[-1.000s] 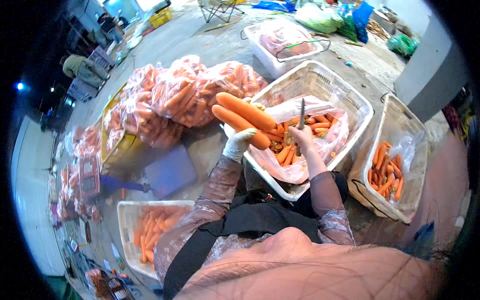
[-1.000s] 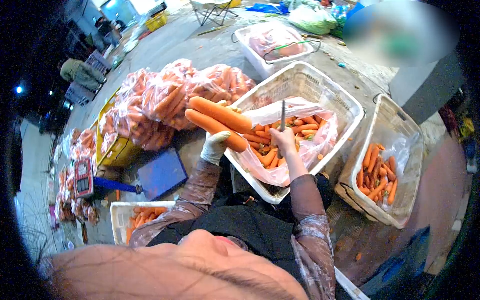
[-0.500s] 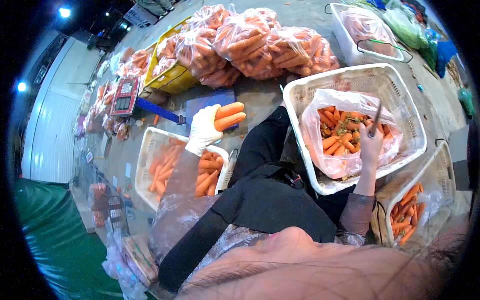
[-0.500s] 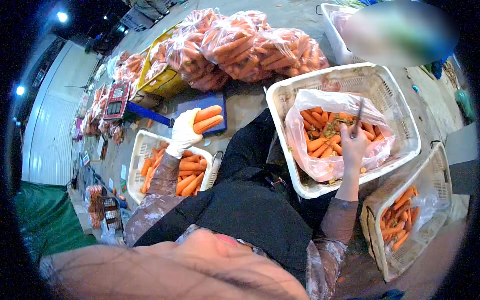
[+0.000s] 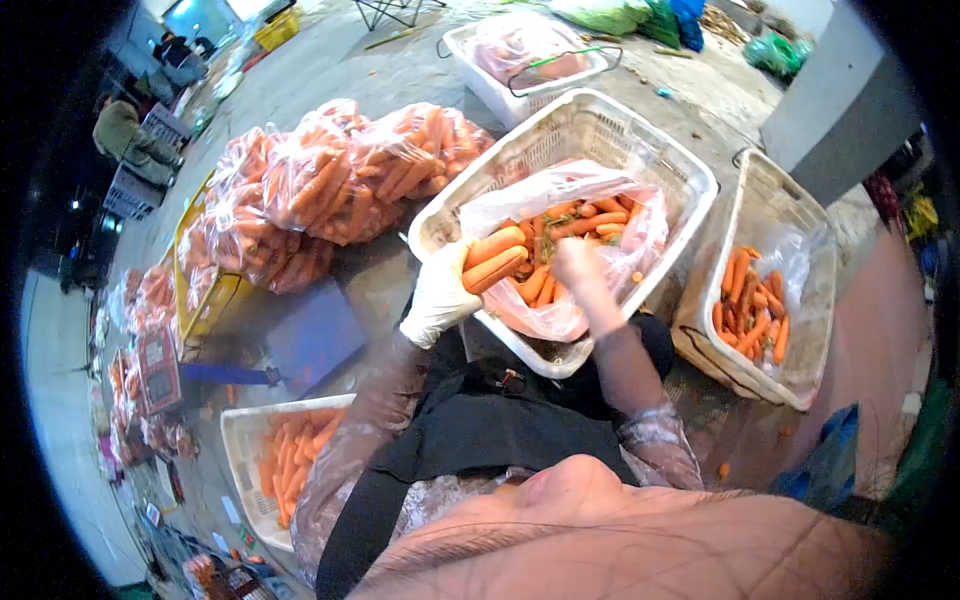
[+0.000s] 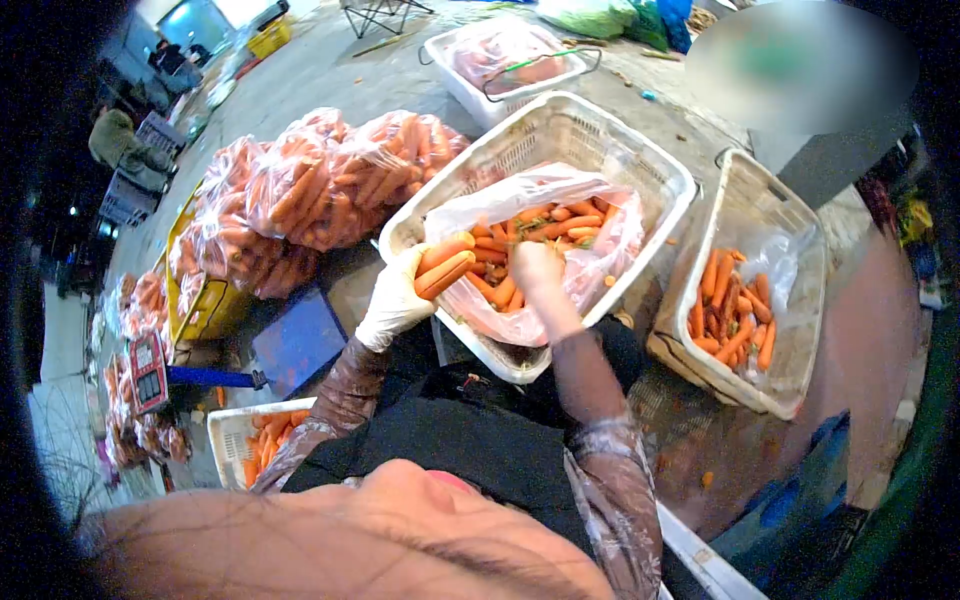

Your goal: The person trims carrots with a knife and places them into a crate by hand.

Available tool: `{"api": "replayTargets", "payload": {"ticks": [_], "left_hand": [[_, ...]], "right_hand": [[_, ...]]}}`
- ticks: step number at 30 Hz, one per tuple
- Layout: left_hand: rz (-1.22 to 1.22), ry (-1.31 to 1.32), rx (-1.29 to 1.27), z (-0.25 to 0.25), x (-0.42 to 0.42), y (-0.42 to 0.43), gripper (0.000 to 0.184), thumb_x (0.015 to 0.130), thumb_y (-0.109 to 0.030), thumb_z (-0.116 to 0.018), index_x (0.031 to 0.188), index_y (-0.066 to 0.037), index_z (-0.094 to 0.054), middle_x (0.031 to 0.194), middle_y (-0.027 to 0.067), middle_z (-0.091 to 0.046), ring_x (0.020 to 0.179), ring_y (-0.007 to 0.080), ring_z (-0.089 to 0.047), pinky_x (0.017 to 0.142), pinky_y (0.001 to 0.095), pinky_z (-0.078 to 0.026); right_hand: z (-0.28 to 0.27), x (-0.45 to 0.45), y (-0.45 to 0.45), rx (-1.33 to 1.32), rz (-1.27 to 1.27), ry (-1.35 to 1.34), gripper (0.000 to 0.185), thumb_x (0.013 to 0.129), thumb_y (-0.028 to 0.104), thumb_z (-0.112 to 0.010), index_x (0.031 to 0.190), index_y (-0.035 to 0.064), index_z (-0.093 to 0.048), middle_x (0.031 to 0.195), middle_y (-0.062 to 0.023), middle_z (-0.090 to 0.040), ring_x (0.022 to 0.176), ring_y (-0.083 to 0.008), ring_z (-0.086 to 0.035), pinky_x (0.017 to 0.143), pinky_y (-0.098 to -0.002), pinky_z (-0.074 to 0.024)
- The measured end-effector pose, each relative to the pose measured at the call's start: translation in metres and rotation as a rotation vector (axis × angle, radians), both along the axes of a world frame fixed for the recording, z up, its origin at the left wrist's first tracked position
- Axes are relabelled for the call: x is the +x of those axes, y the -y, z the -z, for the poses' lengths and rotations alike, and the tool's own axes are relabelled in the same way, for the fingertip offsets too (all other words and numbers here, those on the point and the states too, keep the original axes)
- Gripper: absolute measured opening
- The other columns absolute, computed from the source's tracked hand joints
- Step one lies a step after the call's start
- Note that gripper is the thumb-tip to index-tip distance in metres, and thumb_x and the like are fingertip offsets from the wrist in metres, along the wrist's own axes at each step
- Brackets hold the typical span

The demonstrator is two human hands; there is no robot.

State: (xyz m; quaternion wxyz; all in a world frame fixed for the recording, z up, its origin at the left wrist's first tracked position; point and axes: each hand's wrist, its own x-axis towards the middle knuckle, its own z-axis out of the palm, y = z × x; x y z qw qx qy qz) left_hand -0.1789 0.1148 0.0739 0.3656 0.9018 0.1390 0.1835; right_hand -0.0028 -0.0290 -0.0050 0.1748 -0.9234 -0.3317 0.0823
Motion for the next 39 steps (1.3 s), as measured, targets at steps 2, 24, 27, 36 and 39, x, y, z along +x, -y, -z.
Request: {"api": "replayTargets", "payload": {"ticks": [2,24,27,36,39], "left_hand": [[0.143,-0.078,-0.302,-0.018,0.000,0.015,0.051,0.065,-0.002,-0.064,0.115,-0.002,-0.053,0.109,0.0083,-0.060,0.105,0.0152,-0.055,0.089,0.0272,-0.041],[-0.215,-1.495,-0.204,-0.024,-0.259,-0.100,0.034,0.081,-0.025,-0.060,0.107,-0.004,-0.057,0.102,0.0068,-0.059,0.090,0.0153,-0.054,0.082,0.0305,-0.044],[-0.003,-1.132,-0.313,-0.003,-0.189,-0.090,0.024,0.088,-0.021,-0.056,0.101,-0.002,-0.061,0.098,0.0058,-0.061,0.089,0.0131,-0.055,0.082,0.0273,-0.044],[0.169,-0.610,-0.274,0.228,0.155,0.008,0.065,0.068,-0.033,-0.072,0.114,0.007,-0.051,0.105,0.0197,-0.060,0.097,0.0286,-0.059,0.084,0.0348,-0.046],[-0.071,-0.682,-0.426,0.322,0.174,0.010,0.076,0.058,-0.032,-0.075,0.115,0.012,-0.050,0.111,0.0254,-0.059,0.100,0.0355,-0.059,0.086,0.0368,-0.048]], "right_hand": [[0.004,0.027,0.011,-0.130,-0.018,-0.078,0.021,0.070,0.013,-0.059,0.083,-0.0008,-0.069,0.088,-0.0241,-0.065,0.080,-0.0365,-0.065,0.072,-0.0427,-0.0525],[-0.061,0.040,0.053,0.132,0.168,-0.044,0.031,0.078,0.033,-0.066,0.081,0.0025,-0.064,0.078,-0.0191,-0.065,0.077,-0.0340,-0.065,0.070,-0.0437,-0.0507],[-0.070,0.037,0.049,0.152,0.158,-0.021,0.032,0.079,0.034,-0.065,0.083,0.0027,-0.065,0.078,-0.0182,-0.066,0.076,-0.0332,-0.065,0.068,-0.0436,-0.0511],[-0.065,0.040,0.059,0.125,0.158,-0.126,0.026,0.082,0.031,-0.062,0.086,0.0058,-0.066,0.076,-0.0165,-0.066,0.076,-0.0315,-0.066,0.070,-0.0432,-0.0518],[-0.061,0.047,0.062,0.181,0.205,-0.137,0.026,0.082,0.031,-0.062,0.086,0.0059,-0.065,0.075,-0.0158,-0.066,0.075,-0.0315,-0.066,0.070,-0.0434,-0.0518]]}}
